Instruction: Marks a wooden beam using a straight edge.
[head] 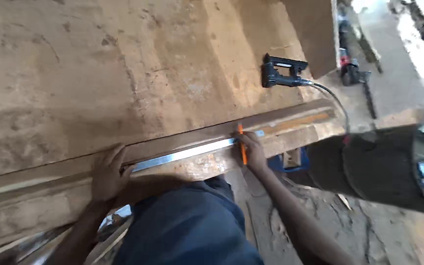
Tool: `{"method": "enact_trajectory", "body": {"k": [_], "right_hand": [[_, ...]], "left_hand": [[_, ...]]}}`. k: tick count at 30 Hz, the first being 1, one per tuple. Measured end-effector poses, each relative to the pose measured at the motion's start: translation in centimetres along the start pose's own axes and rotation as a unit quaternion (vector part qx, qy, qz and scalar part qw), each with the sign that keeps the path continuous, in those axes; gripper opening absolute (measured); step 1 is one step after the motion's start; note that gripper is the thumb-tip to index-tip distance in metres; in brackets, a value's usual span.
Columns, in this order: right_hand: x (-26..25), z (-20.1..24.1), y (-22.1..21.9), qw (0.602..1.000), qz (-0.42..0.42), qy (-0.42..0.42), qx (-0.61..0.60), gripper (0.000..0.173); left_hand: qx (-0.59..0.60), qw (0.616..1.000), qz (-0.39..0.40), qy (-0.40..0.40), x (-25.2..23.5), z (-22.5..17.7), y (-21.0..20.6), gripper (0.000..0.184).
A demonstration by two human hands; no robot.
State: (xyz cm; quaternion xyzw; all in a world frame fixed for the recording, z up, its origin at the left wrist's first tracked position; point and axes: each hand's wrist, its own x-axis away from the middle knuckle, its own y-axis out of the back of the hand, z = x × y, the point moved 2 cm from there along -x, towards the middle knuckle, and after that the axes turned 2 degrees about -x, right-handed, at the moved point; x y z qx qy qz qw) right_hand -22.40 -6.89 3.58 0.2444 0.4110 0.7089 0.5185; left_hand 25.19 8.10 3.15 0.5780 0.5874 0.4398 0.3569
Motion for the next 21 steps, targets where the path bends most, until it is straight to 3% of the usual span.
{"method": "enact_trajectory", "body": {"k": [7, 14, 21], "right_hand": [[0.3, -3.8, 1.2, 0.997, -0.004, -0.048, 0.058, 0.03], [0.0, -4.0, 0.7, 0.997, 0.006, -0.059, 0.056, 0.033], [0.3, -4.3, 1.0, 0.996, 0.01, -0.07, 0.058, 0.037]], "left_hand": [[0.023, 0.998, -0.055, 0.016, 5.2, 6.8, 1.2, 0.036], [0.057, 0.988, -0.105, 0.098, 5.4, 6.8, 1.3, 0.028], [0.062, 0.99, -0.105, 0.072, 6.0, 7.1, 1.4, 0.03]]}}
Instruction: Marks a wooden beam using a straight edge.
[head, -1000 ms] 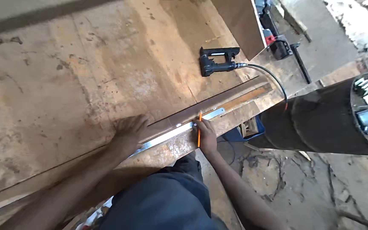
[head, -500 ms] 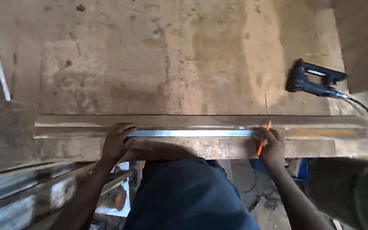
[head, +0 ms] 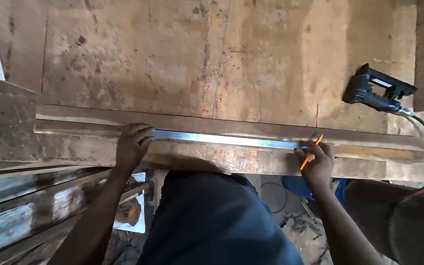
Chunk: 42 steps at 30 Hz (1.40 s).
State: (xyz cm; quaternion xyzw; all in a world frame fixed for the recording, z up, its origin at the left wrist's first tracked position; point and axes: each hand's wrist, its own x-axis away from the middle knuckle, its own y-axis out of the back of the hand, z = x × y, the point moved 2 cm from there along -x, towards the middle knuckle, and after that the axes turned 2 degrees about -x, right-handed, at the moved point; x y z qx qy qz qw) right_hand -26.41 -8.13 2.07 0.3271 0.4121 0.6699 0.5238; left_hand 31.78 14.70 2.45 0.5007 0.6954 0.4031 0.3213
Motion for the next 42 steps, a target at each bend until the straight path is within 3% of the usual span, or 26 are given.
{"method": "enact_trajectory", "body": {"k": [11, 42], "right_hand": [[-0.37, -0.49, 0.44, 1.0, -0.007, -0.006, 0.005, 0.029], [-0.82, -0.77, 0.31, 0.999, -0.008, 0.03, 0.028, 0.028]], "left_hand": [[-0.027, 0.999, 0.018, -0.022, 0.26, -0.59, 0.22, 0.035], [-0.018, 1.0, -0.003, -0.021, 0.24, -0.15, 0.0, 0.036]]}}
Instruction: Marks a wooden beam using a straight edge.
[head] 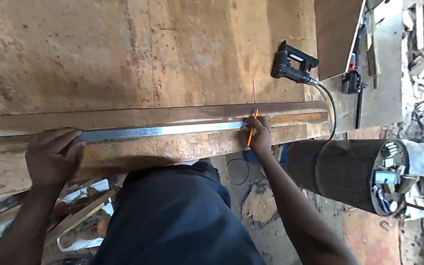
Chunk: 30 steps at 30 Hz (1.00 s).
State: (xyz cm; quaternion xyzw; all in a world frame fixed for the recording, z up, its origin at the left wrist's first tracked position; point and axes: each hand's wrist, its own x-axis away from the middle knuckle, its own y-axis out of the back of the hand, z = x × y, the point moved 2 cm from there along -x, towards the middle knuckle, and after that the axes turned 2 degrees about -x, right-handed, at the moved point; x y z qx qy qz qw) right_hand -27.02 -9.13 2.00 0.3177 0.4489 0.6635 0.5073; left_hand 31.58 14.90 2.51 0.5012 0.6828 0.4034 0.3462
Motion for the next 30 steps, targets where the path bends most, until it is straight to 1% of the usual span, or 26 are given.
{"method": "enact_trajectory", "body": {"k": [15, 19, 24, 30], "right_hand": [[0.05, 0.4, -0.26, 1.0, 0.005, 0.0, -0.01, 0.028], [0.06, 0.45, 0.29, 1.0, 0.021, -0.008, -0.011, 0.03], [-0.01, 0.47, 0.17, 0.999, 0.034, 0.0, -0.01, 0.032], [-0.09, 0.37, 0.28, 0.999, 0.04, -0.004, -0.001, 0.032]], "left_hand": [[0.004, 1.0, -0.011, -0.008, 0.22, 0.43, 0.02, 0.035], [0.016, 1.0, -0.007, -0.001, 0.18, 0.31, -0.26, 0.036], [0.001, 1.0, -0.003, 0.015, 0.15, 0.35, -0.14, 0.033], [0.003, 1.0, -0.021, 0.001, 0.11, 0.34, -0.24, 0.032]]}}
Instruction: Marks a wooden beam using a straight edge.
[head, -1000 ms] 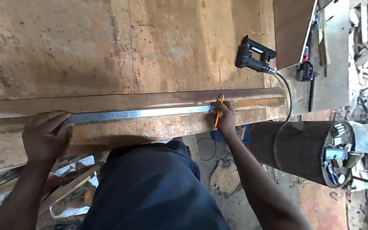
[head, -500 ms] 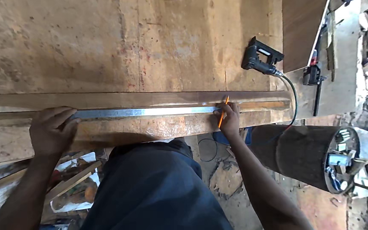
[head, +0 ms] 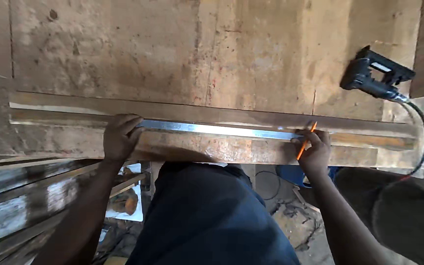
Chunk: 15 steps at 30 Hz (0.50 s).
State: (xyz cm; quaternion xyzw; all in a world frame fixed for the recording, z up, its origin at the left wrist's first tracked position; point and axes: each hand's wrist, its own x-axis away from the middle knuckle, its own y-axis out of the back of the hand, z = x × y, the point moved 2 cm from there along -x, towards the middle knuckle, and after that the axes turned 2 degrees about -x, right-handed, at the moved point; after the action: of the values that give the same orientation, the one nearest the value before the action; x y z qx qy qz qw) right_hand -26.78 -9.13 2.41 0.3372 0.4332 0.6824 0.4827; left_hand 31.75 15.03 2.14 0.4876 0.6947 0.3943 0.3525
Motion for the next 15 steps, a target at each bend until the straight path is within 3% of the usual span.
{"method": "enact_trajectory", "body": {"k": [15], "right_hand": [[0.06, -0.07, -0.09, 1.0, -0.01, -0.002, -0.004, 0.033]], "left_hand": [[-0.022, 0.999, -0.009, -0.038, -0.06, 0.69, -0.26, 0.03]]}}
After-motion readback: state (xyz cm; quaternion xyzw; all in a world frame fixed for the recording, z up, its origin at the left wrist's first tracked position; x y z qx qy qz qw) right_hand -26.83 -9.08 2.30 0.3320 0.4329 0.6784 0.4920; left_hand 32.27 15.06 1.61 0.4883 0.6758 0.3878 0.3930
